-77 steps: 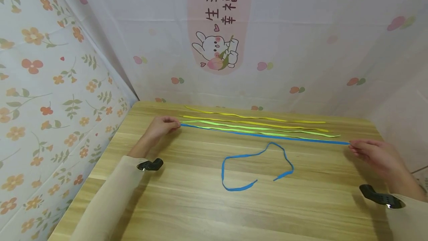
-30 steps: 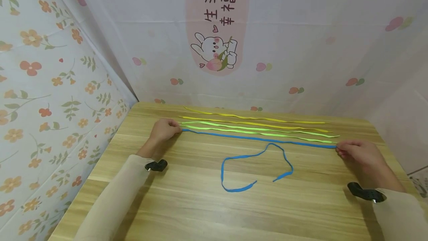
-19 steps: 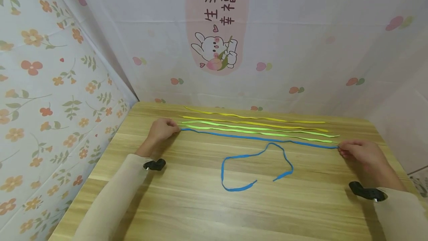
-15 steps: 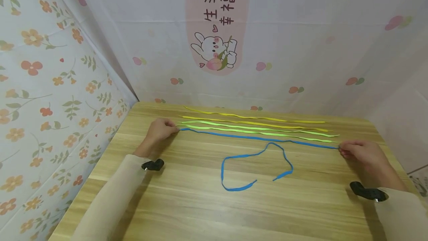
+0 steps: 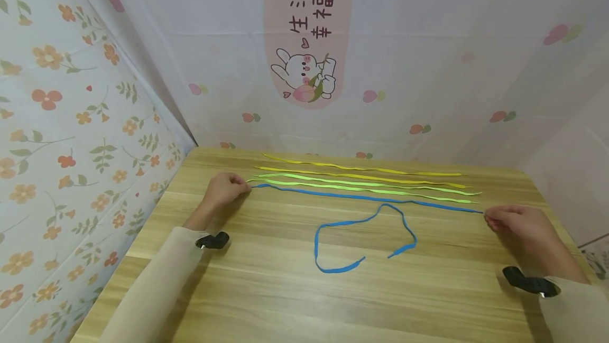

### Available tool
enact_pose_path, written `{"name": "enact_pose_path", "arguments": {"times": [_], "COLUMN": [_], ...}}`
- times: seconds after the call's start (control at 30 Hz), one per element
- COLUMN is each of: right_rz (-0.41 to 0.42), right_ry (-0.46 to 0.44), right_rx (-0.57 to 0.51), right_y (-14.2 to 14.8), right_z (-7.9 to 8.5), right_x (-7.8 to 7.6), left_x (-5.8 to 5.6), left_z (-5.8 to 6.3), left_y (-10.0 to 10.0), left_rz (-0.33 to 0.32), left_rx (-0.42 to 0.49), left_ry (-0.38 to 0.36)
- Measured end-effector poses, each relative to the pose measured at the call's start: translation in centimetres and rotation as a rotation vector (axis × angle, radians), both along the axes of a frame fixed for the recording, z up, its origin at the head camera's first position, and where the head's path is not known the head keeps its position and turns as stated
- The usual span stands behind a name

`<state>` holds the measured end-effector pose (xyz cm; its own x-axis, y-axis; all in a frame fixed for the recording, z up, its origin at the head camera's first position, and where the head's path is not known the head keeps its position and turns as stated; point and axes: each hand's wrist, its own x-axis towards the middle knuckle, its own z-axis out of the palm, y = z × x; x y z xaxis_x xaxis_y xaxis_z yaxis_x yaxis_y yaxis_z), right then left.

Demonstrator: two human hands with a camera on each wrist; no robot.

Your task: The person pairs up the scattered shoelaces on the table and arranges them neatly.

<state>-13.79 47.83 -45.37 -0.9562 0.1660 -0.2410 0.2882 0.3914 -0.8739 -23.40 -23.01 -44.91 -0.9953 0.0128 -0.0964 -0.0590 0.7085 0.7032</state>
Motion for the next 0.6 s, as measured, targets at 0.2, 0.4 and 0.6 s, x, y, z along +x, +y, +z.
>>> {"name": "enact_pose_path", "arguments": {"times": [0.2, 0.4, 0.6], "right_rz": [0.013, 0.074, 0.157], "right_ry": [0.024, 0.077, 0.058], "right_rx": [-0.301, -0.435, -0.284], "right_y": [-0.4, -1.9, -4.6], "right_z": [-0.3, -0.2, 0.5], "right_x": [0.8, 1.5, 1.8], "left_x": [0.8, 1.6, 3.0], "left_z": [0.2, 0.3, 0.4], "left_y": [0.1, 1.1, 3.3], "left_rz": [-0.012, -0.068, -0.159], "left_rx": [0.023, 0.048, 0.064], "left_ry": [-0.014, 0.026, 0.061]}}
